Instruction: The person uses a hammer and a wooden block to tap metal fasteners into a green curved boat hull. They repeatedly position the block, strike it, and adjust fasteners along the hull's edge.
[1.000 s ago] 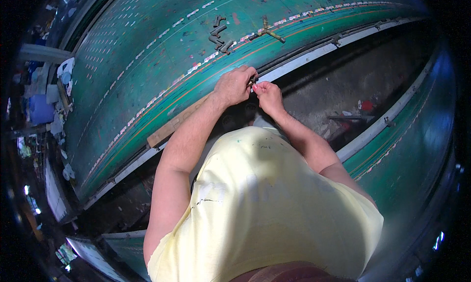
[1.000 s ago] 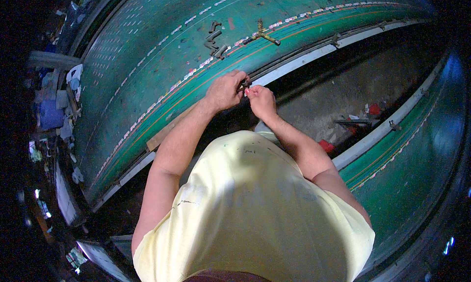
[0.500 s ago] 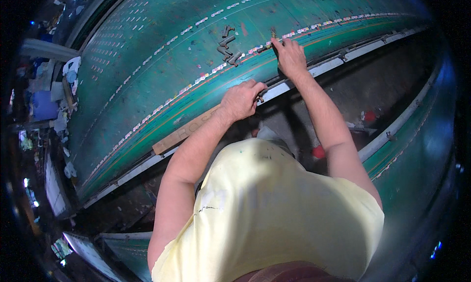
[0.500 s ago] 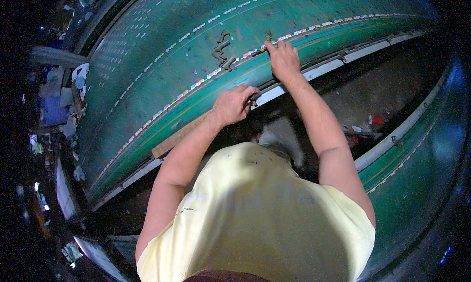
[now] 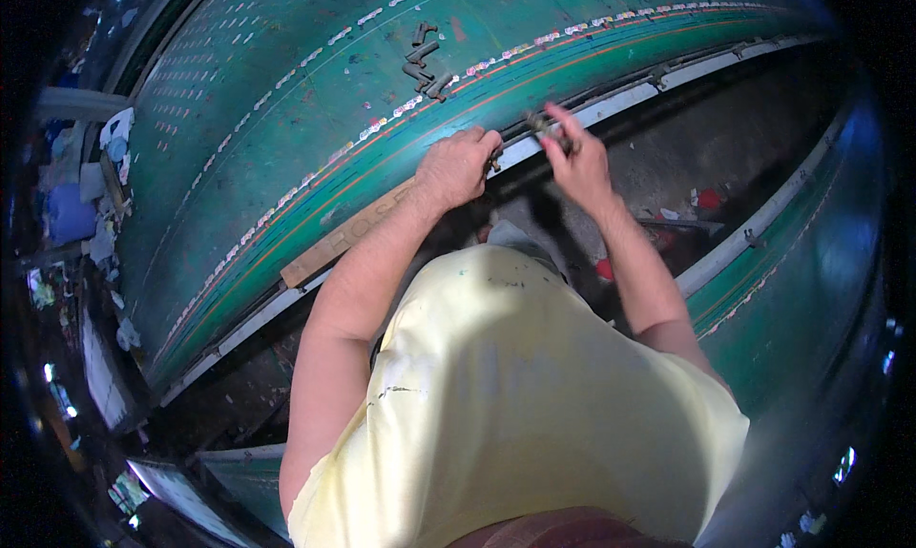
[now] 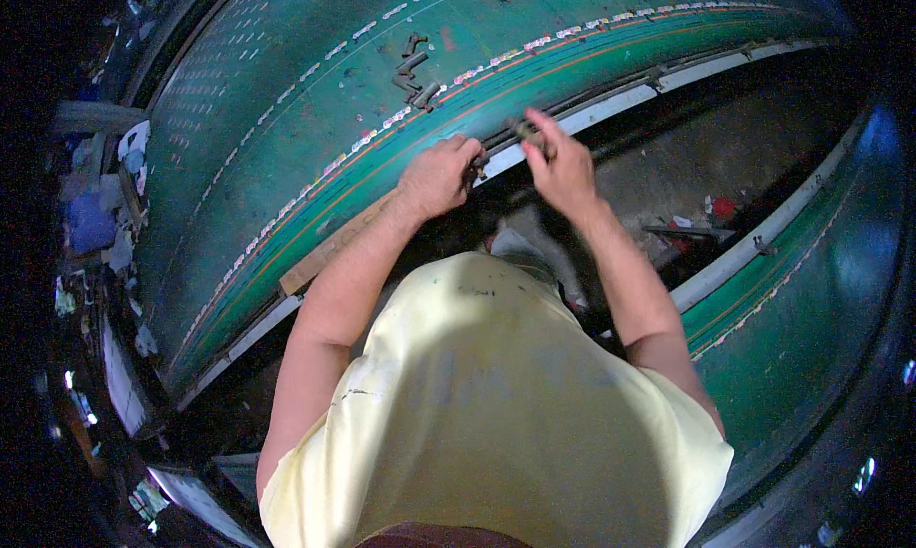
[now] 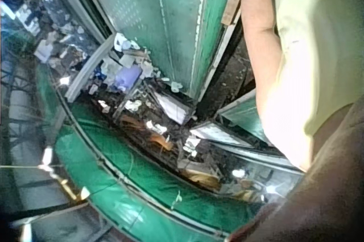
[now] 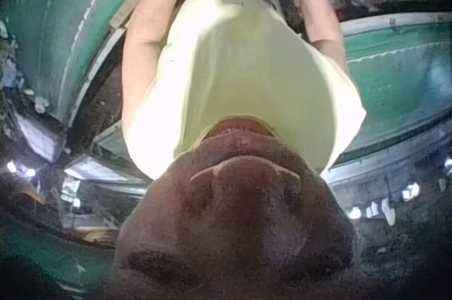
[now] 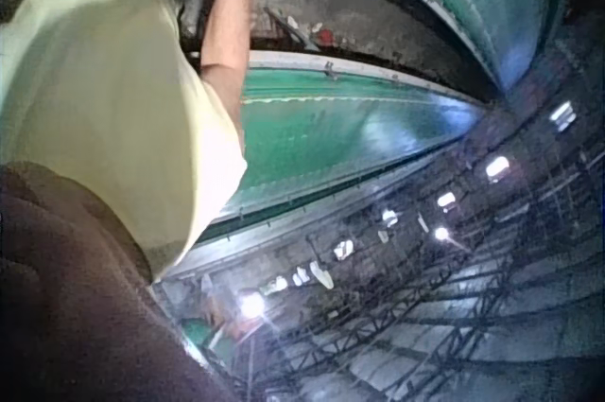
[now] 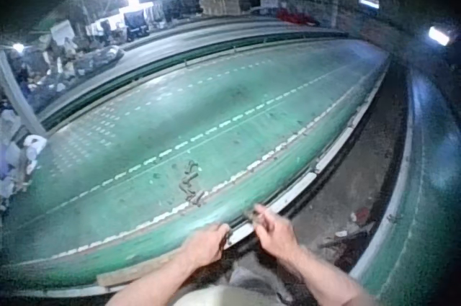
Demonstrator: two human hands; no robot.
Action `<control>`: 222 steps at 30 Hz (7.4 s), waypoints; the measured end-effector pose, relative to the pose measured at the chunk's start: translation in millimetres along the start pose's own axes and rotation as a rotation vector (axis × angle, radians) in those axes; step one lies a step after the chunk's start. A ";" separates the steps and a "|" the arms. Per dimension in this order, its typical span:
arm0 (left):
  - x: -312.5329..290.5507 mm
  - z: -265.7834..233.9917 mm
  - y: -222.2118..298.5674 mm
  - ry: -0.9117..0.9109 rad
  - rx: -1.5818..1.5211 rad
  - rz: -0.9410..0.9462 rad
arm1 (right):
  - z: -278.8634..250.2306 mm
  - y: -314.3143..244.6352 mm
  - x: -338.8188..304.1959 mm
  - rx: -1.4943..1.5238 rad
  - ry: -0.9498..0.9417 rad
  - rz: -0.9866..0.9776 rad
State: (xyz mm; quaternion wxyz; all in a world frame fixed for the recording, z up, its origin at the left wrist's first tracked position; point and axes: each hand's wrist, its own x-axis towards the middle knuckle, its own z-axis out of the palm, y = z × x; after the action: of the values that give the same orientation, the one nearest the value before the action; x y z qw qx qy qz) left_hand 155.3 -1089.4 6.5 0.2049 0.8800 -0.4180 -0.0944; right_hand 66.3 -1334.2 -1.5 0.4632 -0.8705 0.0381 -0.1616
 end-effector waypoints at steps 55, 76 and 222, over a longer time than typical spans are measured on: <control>-1.8 -6.6 7.7 0.060 -0.024 -0.038 | 57.7 -5.8 -89.5 0.075 -0.148 0.141; 5.2 -1.2 2.7 0.001 0.006 -0.015 | 70.7 -5.3 -76.8 -0.354 -0.058 -0.157; 16.5 -9.1 66.9 0.190 -0.115 -0.692 | -196.3 161.9 118.1 -0.251 0.166 -0.112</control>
State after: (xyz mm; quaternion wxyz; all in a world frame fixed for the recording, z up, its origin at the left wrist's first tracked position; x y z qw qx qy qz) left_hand 122.2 -1137.5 44.2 0.2480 0.9612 -0.0686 -0.0996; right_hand 129.2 -1607.6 -3.3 0.3363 -0.9061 0.0476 -0.2524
